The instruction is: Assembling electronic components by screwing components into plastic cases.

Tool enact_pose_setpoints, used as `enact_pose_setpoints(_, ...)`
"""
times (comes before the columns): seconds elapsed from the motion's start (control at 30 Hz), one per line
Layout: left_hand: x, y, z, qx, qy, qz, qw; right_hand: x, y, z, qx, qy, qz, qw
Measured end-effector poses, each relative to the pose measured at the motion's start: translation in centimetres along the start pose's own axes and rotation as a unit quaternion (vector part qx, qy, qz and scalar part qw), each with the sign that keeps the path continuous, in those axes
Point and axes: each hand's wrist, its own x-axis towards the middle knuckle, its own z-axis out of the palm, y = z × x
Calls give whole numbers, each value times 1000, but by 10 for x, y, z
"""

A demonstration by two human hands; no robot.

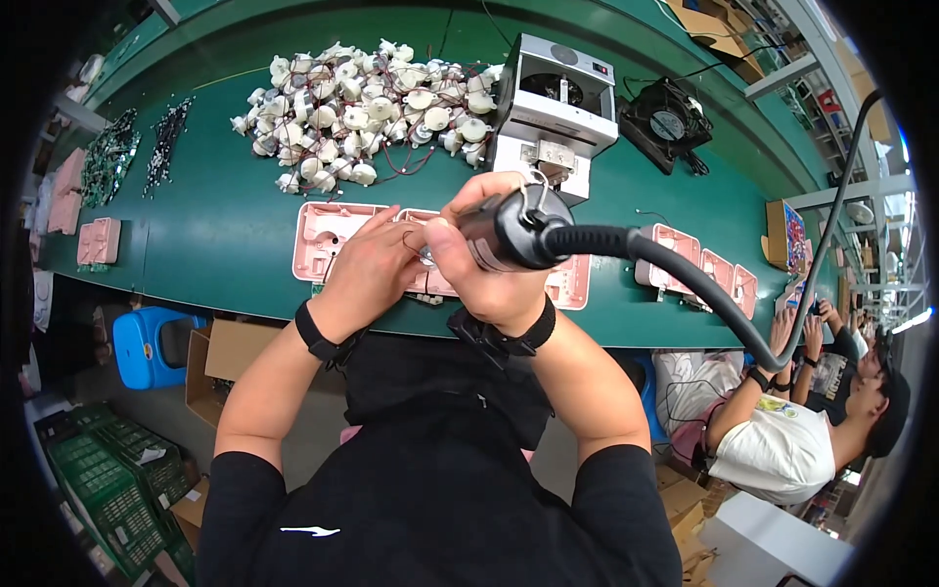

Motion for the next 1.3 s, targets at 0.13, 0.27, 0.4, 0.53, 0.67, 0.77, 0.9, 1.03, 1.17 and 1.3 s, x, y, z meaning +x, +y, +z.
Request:
enact_pose_setpoints(0.13, 1, -1, -1, 4, 3, 3, 1000, 8, 1, 7, -28, 3, 2, 1000)
enact_pose_setpoints(0.27, 3, 0, -1, 4, 1, -1, 1000, 11, 5, 13, -44, 16, 0, 999)
enact_pose_setpoints(0.4, 3, 3, 0, -1, 3, -13, 1000, 9, 4, 10, -64, 29, -5, 998)
enact_pose_setpoints(0.53, 3, 5, -1, -1, 1, -16, 1000, 10, -3, 14, -76, 34, -5, 997)
enact_pose_setpoints(0.67, 1, 8, -1, 0, 13, -19, 1000, 16, -1, 19, -146, 38, -55, 987)
enact_pose_setpoints(0.77, 1, 5, 0, -1, 19, -28, 999, 20, -3, 25, -164, 53, -58, 983)
enact_pose_setpoints(0.9, 1, 3, 1, 4, -4, -37, 999, 23, -3, 27, -136, 76, -9, 988)
enact_pose_setpoints(1.03, 5, 4, 1, -1, 1, -34, 999, 22, 0, 24, -137, 71, -18, 988)
enact_pose_setpoints(1.17, 8, 5, 1, -17, 20, -5, 1000, 14, -2, 14, -111, 72, -1, 991)
enact_pose_setpoints(1.3, 0, -2, 3, -10, -9, 1, 1000, 3, -21, -9, -27, 101, -13, 994)
